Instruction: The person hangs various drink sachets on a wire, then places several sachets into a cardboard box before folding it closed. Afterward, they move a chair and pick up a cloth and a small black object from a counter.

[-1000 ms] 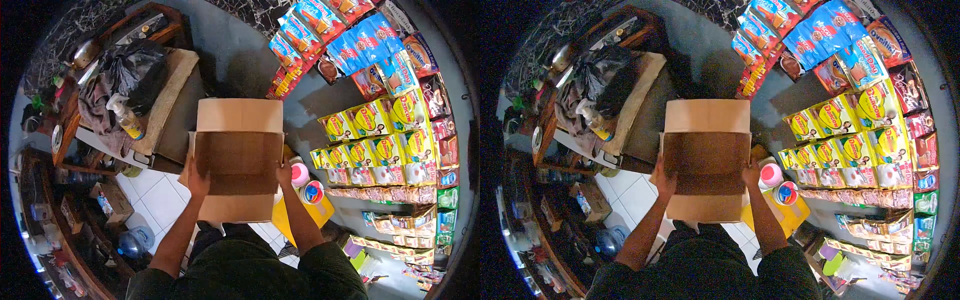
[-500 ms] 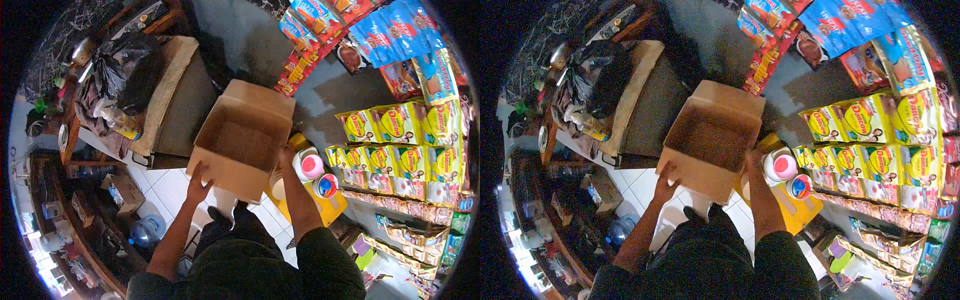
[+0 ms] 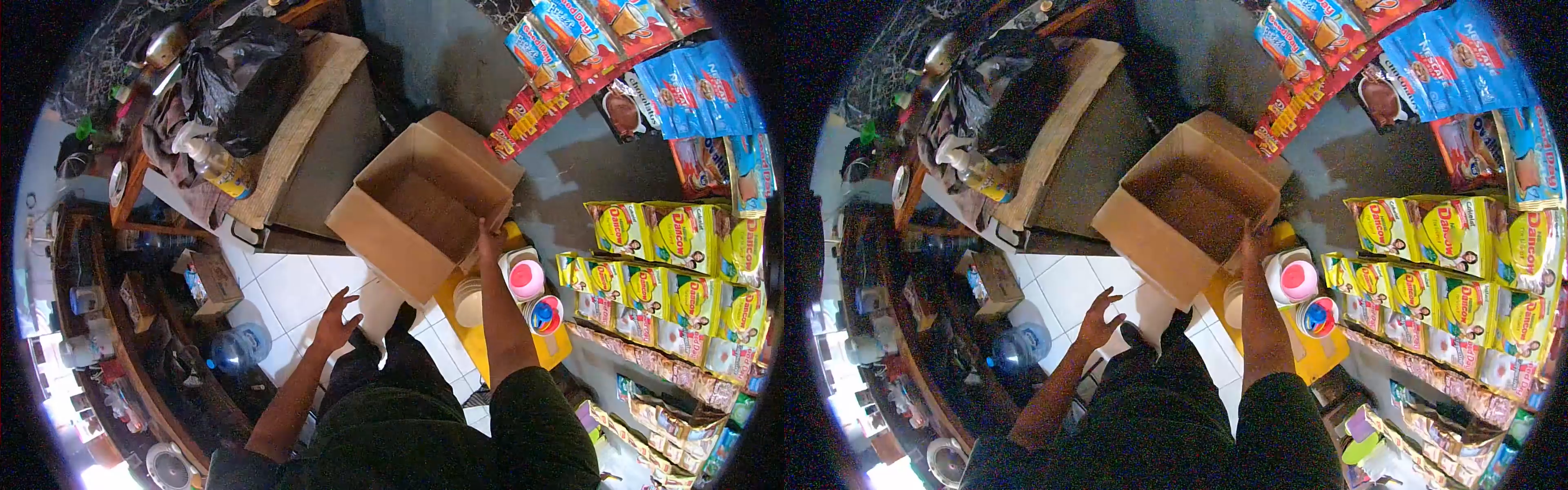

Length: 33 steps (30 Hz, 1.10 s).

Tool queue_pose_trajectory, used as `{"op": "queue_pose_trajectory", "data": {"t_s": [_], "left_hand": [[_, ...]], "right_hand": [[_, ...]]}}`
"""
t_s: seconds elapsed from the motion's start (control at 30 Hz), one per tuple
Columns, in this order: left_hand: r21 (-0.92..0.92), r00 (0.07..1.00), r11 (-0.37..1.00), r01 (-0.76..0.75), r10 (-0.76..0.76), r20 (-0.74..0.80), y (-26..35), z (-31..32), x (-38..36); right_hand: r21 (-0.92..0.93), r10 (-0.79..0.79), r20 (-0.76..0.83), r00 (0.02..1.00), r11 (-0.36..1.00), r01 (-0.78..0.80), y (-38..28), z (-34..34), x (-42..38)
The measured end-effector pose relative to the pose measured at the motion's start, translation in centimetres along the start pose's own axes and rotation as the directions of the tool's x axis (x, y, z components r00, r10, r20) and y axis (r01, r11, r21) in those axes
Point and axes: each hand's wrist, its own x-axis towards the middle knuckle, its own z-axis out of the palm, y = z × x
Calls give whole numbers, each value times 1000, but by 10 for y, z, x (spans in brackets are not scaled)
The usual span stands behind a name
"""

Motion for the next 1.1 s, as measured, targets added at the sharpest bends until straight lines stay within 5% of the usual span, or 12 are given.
{"op": "queue_pose_trajectory", "data": {"t_s": [0.1,0.23,0.3,0.43,0.5,0.63,0.93,1.1], "left_hand": [[-2,999,1000,-31,31,-15,2,1,-4],[-22,1000,1000,-22,22,-17,6,-2,-12],[-24,999,1000,-9,8,-39,6,-5,-19],[-91,993,995,39,-49,-105,10,-13,-40],[-117,983,991,62,-81,-166,7,-17,-54],[-188,939,975,115,-169,-301,-3,-30,-95],[-401,581,906,139,-402,-708,-58,-52,-256],[-529,289,796,294,-602,-744,-99,-18,-378]], "right_hand": [[210,-119,31,992,971,110,28,6,3],[51,-83,-159,984,994,92,-46,-42,-81],[176,-236,-207,949,945,274,-66,-55,-117],[266,-506,-9,862,830,490,-113,-70,-197],[321,-719,155,677,685,654,-129,-66,-228],[492,-823,392,411,565,663,-159,-46,-275],[652,-757,646,-98,481,586,-196,11,-394],[527,-494,844,-208,698,485,-160,48,-488]]}}
